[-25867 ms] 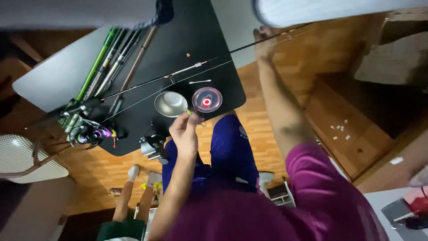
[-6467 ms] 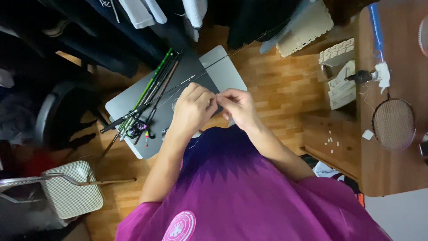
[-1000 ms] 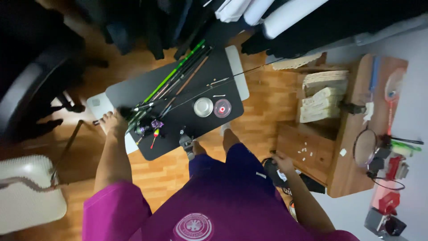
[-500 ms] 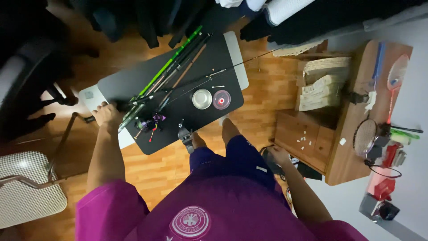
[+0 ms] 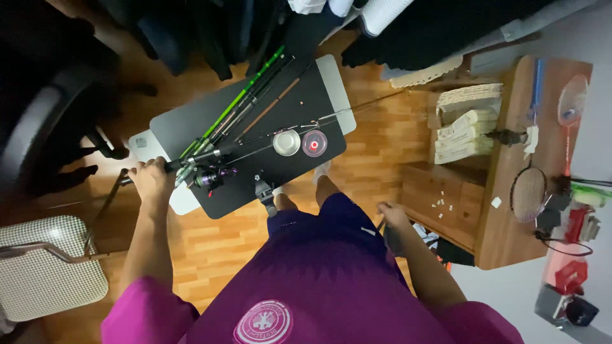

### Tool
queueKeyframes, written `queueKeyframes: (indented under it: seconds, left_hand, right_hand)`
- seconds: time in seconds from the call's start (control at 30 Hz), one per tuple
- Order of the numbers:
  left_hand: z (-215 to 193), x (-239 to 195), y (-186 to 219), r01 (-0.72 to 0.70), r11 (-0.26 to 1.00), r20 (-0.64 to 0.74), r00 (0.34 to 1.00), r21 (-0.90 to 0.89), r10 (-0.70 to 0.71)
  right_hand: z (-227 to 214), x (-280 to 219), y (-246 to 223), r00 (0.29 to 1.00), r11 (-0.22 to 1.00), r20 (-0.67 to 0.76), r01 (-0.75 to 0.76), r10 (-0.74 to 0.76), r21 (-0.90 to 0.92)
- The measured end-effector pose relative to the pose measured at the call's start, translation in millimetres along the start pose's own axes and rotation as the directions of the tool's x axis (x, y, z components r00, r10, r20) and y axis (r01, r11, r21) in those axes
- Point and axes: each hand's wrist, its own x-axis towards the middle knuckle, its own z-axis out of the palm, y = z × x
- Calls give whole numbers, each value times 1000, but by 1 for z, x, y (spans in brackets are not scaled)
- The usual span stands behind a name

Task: The person assembles a fishing rod by attaching a reel and threading the line through the guides. They then attach a swivel and a lure to the line. Finally, they hang the assembled rod on a hanger in a closet.

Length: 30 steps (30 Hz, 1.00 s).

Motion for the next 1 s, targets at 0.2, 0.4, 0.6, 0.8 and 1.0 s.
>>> queueKeyframes:
  seconds: [0.2, 0.4, 0.6, 0.8, 1.0]
  left_hand:
    - [-52, -17, 17, -70, 997, -105, 992, -38, 66]
    - [-95, -38, 36, -123, 992, -187, 976, -31, 115]
    - [-156, -53, 68, -157, 980, -286, 951, -120, 118]
    - [-227, -73, 98, -127, 983, -379, 923, -136, 67]
    - [-309, -103, 146, -140, 983, -443, 893, -117, 74]
  right_hand:
    - [4, 3, -2, 1000, 1000, 5, 11, -11, -6]
    - [3, -17, -44, 993, 986, 5, -117, 118, -118]
    - [5, 18, -17, 997, 990, 12, -77, 80, -121]
    - [31, 23, -63, 976, 952, 50, 216, -211, -218]
    - [78, -22, -159, 846, 868, 201, 490, -494, 74]
